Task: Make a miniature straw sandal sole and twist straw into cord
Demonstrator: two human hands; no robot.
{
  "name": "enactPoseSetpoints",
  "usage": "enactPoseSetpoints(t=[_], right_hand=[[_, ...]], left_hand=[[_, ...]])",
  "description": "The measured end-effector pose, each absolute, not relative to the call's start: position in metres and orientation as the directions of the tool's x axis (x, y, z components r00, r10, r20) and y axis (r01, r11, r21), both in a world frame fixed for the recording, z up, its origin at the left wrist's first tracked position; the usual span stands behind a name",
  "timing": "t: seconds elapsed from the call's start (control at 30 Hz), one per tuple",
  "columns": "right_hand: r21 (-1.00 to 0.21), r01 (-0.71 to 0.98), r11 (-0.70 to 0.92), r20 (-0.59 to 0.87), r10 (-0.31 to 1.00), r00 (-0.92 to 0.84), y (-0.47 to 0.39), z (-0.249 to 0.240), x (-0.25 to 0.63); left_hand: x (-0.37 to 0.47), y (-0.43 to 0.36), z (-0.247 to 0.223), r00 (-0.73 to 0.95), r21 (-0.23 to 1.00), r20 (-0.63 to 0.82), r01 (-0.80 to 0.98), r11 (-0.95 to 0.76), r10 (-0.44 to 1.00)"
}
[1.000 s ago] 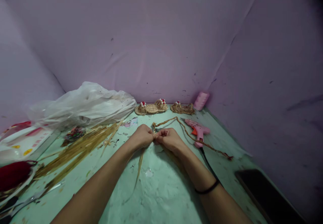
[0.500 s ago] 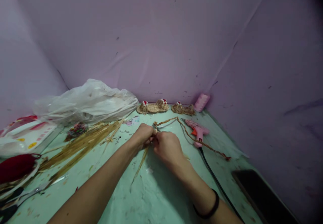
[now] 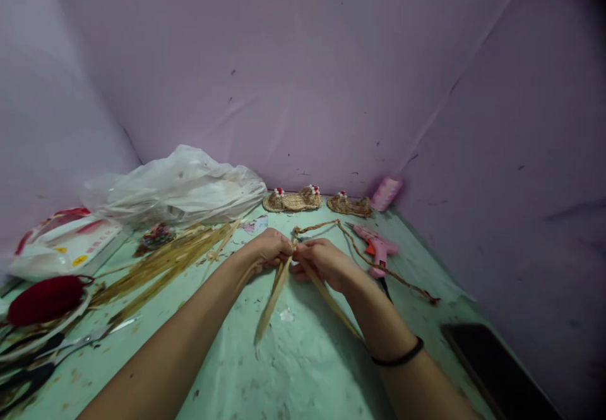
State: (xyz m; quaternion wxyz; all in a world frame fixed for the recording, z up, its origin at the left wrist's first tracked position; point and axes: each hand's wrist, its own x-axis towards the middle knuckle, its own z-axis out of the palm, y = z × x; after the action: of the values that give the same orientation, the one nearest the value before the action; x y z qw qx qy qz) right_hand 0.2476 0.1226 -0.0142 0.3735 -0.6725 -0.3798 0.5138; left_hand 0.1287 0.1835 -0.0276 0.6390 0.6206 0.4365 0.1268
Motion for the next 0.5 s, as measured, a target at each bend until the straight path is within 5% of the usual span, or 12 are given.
enactPoseSetpoints(t=[0.3,0.5], right_hand=[[-0.921,0.070,-0.384,-0.365,0.910,0.195,0.128,-0.041,0.247],[-0.945,-0.049,-0.323,-0.323,0.900,0.293,0.125,-0.050,0.242]], left_hand=[[0.125,0.181,-0.016,0.551,0.811,-0.405,0.585,0.008,0.730],[0.137,0.150,0.003,0.351,0.365,-0.224,0.895,-0.256,0.909]])
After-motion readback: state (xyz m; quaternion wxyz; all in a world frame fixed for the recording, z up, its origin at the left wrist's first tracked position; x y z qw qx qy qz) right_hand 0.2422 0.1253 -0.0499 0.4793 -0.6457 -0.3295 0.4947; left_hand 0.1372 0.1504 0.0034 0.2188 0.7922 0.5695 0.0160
